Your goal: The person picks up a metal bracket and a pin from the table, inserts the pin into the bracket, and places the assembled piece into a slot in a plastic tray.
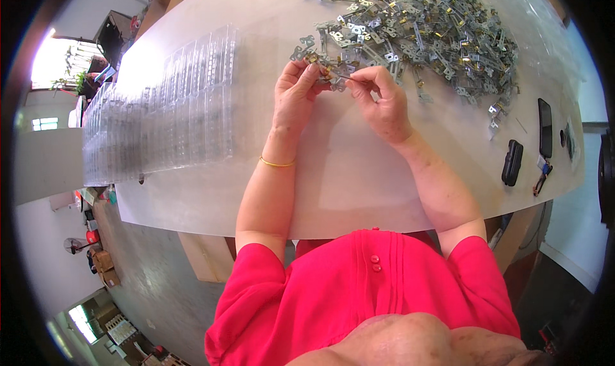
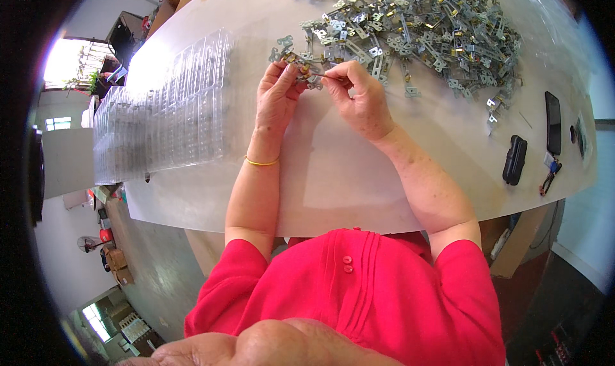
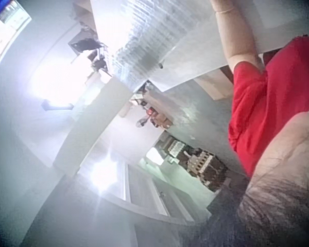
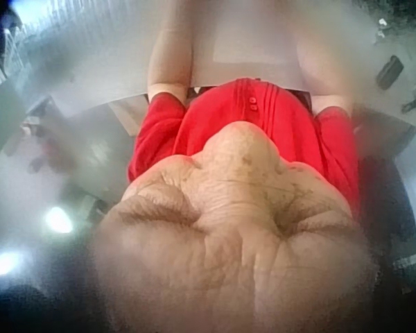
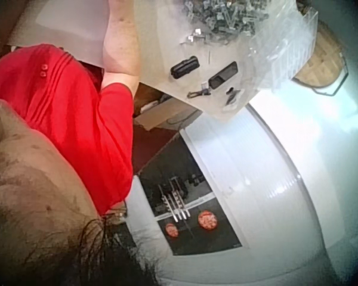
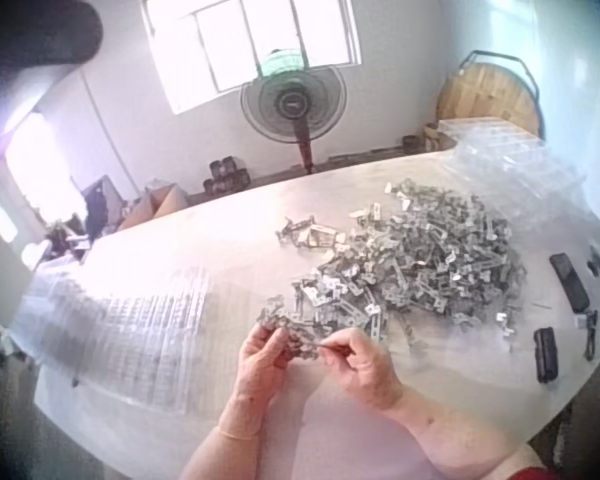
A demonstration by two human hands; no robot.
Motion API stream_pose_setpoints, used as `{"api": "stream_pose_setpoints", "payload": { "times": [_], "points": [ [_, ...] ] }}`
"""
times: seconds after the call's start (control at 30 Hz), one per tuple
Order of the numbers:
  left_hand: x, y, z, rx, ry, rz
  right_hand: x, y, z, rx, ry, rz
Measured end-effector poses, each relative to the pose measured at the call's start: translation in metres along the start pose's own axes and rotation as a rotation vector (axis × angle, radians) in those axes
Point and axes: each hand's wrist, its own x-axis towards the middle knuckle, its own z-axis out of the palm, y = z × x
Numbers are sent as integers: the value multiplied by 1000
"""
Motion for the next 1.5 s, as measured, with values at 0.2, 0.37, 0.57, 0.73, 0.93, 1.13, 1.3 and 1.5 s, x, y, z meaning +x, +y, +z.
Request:
{"api": "stream_pose_setpoints", "payload": {
  "times": [0.2,0.37,0.57,0.73,0.93,1.13,1.3,1.5],
  "points": [
    [1,-2,-5,-35,-63,-10,3,-1,-1,-63,35,-112],
    [1,-3,1,35,-35,-1,4,0,-1,-60,62,-132],
    [1,-2,-3,-13,-68,10,2,3,-1,-53,57,-118],
    [0,-3,-1,14,-28,23,3,2,-1,-34,60,-92],
    [1,-2,-7,-57,-66,15,2,3,-1,-23,69,-134],
    [1,-1,-2,-63,-58,95,0,9,1,43,64,-28],
    [1,-1,-8,-31,-94,138,0,10,-1,110,-2,60],
    [0,1,-6,-82,-96,28,4,-6,-3,-56,-5,-206]
  ]
}}
